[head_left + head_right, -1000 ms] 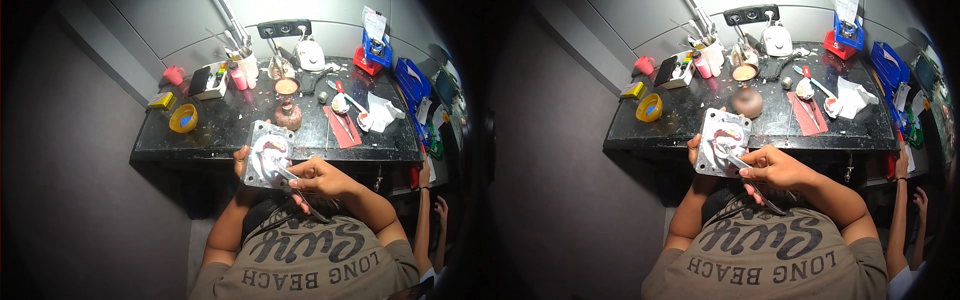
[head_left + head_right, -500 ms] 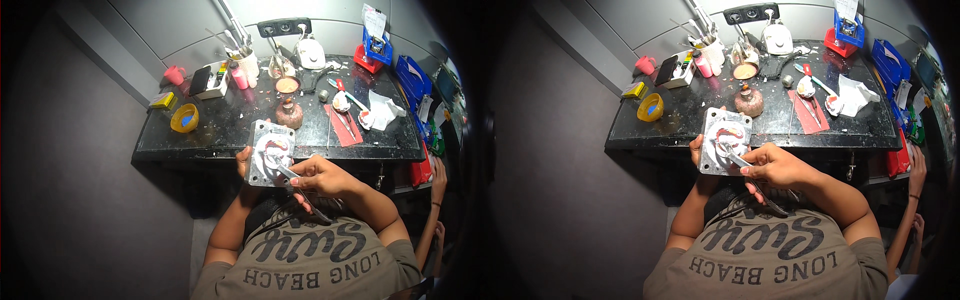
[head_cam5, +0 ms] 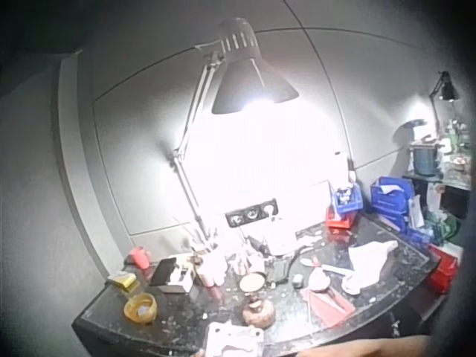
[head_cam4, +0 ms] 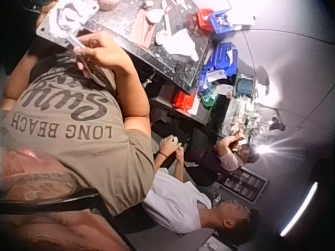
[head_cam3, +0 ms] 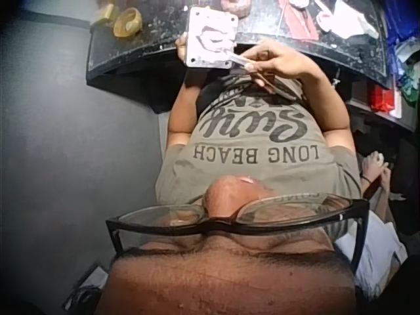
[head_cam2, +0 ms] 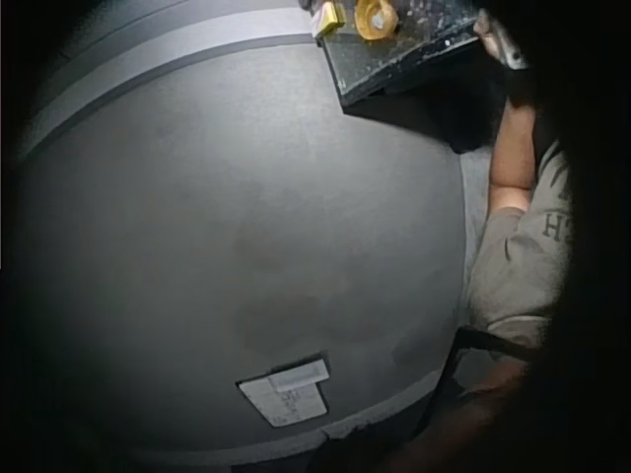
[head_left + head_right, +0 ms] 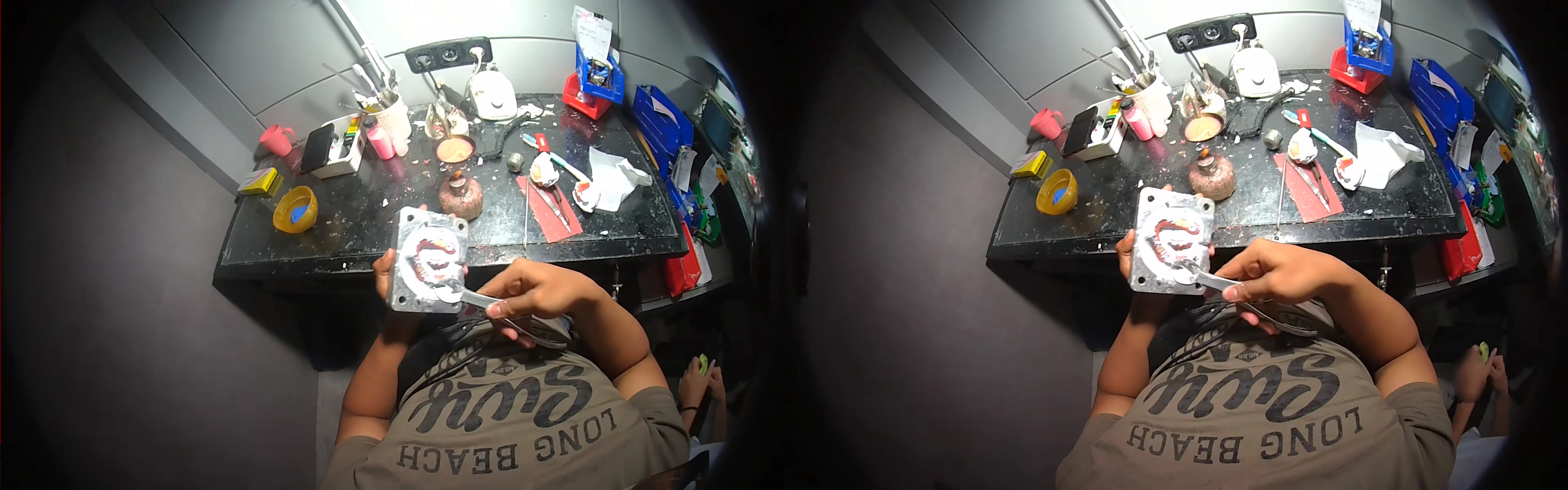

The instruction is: The person uses pliers to adjust a dental piece in a metal flask, handles a dental impression cast, and scrapes wax around the denture using a metal carving tool.

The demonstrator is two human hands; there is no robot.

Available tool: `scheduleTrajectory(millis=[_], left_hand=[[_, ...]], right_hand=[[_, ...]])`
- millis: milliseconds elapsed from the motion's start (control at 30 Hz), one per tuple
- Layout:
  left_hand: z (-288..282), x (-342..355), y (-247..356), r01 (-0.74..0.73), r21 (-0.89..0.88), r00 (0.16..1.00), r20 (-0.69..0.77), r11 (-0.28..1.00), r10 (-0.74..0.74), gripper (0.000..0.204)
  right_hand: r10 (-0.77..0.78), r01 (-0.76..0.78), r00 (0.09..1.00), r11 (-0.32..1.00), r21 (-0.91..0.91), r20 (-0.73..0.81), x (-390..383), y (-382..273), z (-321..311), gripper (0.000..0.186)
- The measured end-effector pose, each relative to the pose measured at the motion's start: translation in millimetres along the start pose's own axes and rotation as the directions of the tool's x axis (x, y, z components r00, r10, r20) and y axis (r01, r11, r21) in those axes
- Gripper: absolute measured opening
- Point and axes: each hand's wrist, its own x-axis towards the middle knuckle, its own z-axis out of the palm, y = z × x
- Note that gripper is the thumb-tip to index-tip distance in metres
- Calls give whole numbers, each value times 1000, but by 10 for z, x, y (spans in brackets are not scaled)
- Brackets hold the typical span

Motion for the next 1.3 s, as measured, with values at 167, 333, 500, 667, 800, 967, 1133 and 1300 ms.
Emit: scheduleTrajectory(millis=[167, 333, 500, 667, 800, 967, 1133, 1300], left_hand=[[4, -46, 19, -75, 12, 993, -89, 997, 76, 92], [-3, -2, 6, -113, -78, 989, -101, 991, 105, 111], [-48, -21, 34, -87, -199, 994, 43, 976, 97, 115], [-117, -82, -21, -127, -99, 987, 90, 987, 136, 112], [32, -196, -233, -226, 489, 920, -178, 843, 350, 104], [25, -218, -297, -308, 728, 871, -43, 613, 489, 110], [-17, -184, -298, -411, 805, 816, 114, 429, 567, 118], [-59, -208, -289, -391, 824, 821, 112, 410, 559, 120]], right_hand=[[-411, -127, 711, 724, -678, -571, -407, -19, -348, 33], [-537, -766, 350, 308, -564, -768, -770, 21, -820, 33], [-534, -772, 286, 363, -522, -795, -893, 289, -1133, 32], [-801, -744, 173, 276, -609, -573, -669, 246, -954, 21], [-731, -433, 402, 380, -818, -552, -344, 316, -755, 18], [-695, -803, 310, 175, -570, -649, -175, 483, -758, 10], [-714, -815, 290, 164, -555, -637, -229, 515, -796, 14], [-699, -779, 282, 233, -582, -657, -445, 413, -779, 19]])
